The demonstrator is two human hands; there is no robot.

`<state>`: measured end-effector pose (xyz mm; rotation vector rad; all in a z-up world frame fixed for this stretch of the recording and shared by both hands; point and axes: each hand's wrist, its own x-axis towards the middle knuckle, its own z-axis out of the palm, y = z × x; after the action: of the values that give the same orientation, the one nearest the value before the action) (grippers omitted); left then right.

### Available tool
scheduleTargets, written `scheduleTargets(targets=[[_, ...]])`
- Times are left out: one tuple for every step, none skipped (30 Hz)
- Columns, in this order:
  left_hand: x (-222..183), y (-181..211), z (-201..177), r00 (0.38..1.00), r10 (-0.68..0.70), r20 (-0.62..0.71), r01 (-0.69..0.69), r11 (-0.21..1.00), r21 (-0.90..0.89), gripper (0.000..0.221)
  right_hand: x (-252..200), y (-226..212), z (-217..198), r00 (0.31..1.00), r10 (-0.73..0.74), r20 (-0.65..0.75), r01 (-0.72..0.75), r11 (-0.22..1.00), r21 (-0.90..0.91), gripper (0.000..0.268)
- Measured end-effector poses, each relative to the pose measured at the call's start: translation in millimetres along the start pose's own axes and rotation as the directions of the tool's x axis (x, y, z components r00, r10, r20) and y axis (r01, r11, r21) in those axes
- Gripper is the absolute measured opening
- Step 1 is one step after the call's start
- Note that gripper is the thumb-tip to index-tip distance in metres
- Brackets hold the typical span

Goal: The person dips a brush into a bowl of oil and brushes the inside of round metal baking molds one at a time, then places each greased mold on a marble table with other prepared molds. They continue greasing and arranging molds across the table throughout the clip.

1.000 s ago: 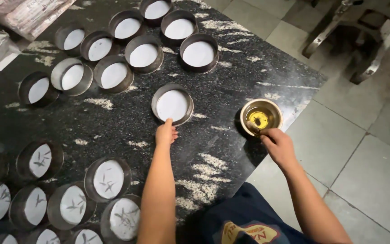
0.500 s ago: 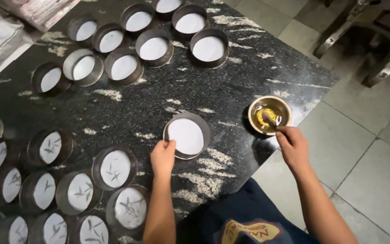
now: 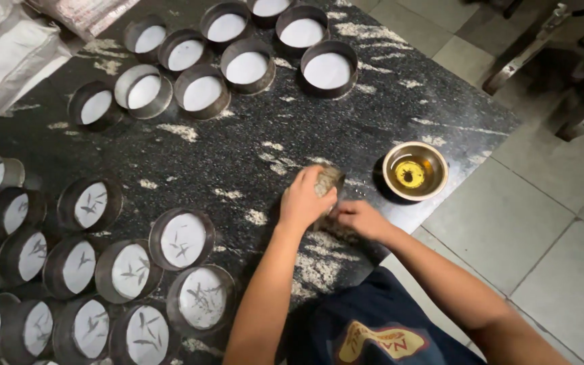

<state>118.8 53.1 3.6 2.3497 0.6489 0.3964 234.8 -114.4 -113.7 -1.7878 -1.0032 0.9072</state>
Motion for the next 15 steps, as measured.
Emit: scheduleTargets(targets=[[2.0,-1.2,-1.2,1.0,-0.01,0.014,0.01,1.0,-0.018,0.056,2.5,6.8,3.0,0.955,0.155,0.254,-0.256,0.861,0.439,0.025],[-6.1,-4.0,-1.9,1.0,-0.015,0.013,0.015,1.0,-0.017,0.056,-2.2,-8.5,0.6,0.954,0.155,0.258,-0.258,0.86,0.439,0.025],[-14.0,-6.8,-2.3,1.0,-0.004,-0.028,0.003,0.998,-0.059,0.055,-6.7,-23.6,-1.9,0.999,0.032,0.018,-0.035,0.956,0.291,0.023],[-18.3,-9.0,-2.9,0.997,0.009,-0.073,-0.017,0.995,-0.099,0.055,-8.2,-39.2,-7.2,0.97,-0.145,-0.198,0.164,0.983,0.082,0.021],[-24.8,-12.2,-4.3,0.997,0.01,-0.078,-0.018,0.995,-0.098,0.055,-2.6,-28.6,-4.4,0.969,-0.15,-0.197,0.168,0.982,0.08,0.021],[-35.2,-15.8,-4.6,0.987,0.078,-0.139,-0.097,0.987,-0.132,0.057,0.2,-17.1,0.2,0.975,-0.137,-0.175,0.127,0.99,-0.062,0.021],[-45.7,-19.4,-4.9,0.969,0.143,-0.202,-0.177,0.971,-0.161,0.059,3.1,-5.5,5.0,0.981,-0.121,-0.155,0.088,0.975,-0.205,0.021],[-53.5,-19.9,-8.2,0.969,0.139,-0.205,-0.173,0.972,-0.158,0.059,-0.4,-3.0,7.7,0.981,-0.123,-0.15,0.092,0.975,-0.203,0.021],[-61.1,-20.0,-11.6,0.966,0.159,-0.202,-0.193,0.969,-0.157,0.063,-3.9,-0.7,10.1,0.998,0.065,0.022,-0.067,0.992,0.109,0.022],[-66.4,-19.7,-14.3,0.962,0.183,-0.202,-0.216,0.964,-0.156,0.067,-5.9,1.6,10.2,0.953,0.187,0.24,-0.268,0.89,0.37,0.025],[-66.5,-19.3,-16.9,0.961,0.183,-0.208,-0.217,0.964,-0.154,0.067,-11.1,-23.8,5.8,0.953,0.183,0.241,-0.264,0.892,0.368,0.025],[-69.1,-19.6,-19.1,0.969,0.123,-0.215,-0.148,0.984,-0.103,0.064,-18.4,-48.6,3.3,0.999,-0.038,0.004,0.037,0.983,0.181,0.024],[-71.9,-20.4,-21.4,0.972,0.064,-0.225,-0.077,0.996,-0.053,0.062,-25.6,-73.2,1.5,0.936,-0.307,-0.173,0.299,0.951,-0.074,0.024],[-70.3,-19.2,-22.8,0.972,0.049,-0.23,-0.063,0.997,-0.054,0.062,-17.9,-53.1,8.5,0.939,-0.306,-0.158,0.299,0.952,-0.071,0.024],[-68.9,-18.3,-24.2,0.985,-0.105,-0.14,0.098,0.994,-0.057,0.064,-10.6,-32.9,16.0,0.941,-0.306,-0.143,0.266,0.933,-0.244,0.023]])
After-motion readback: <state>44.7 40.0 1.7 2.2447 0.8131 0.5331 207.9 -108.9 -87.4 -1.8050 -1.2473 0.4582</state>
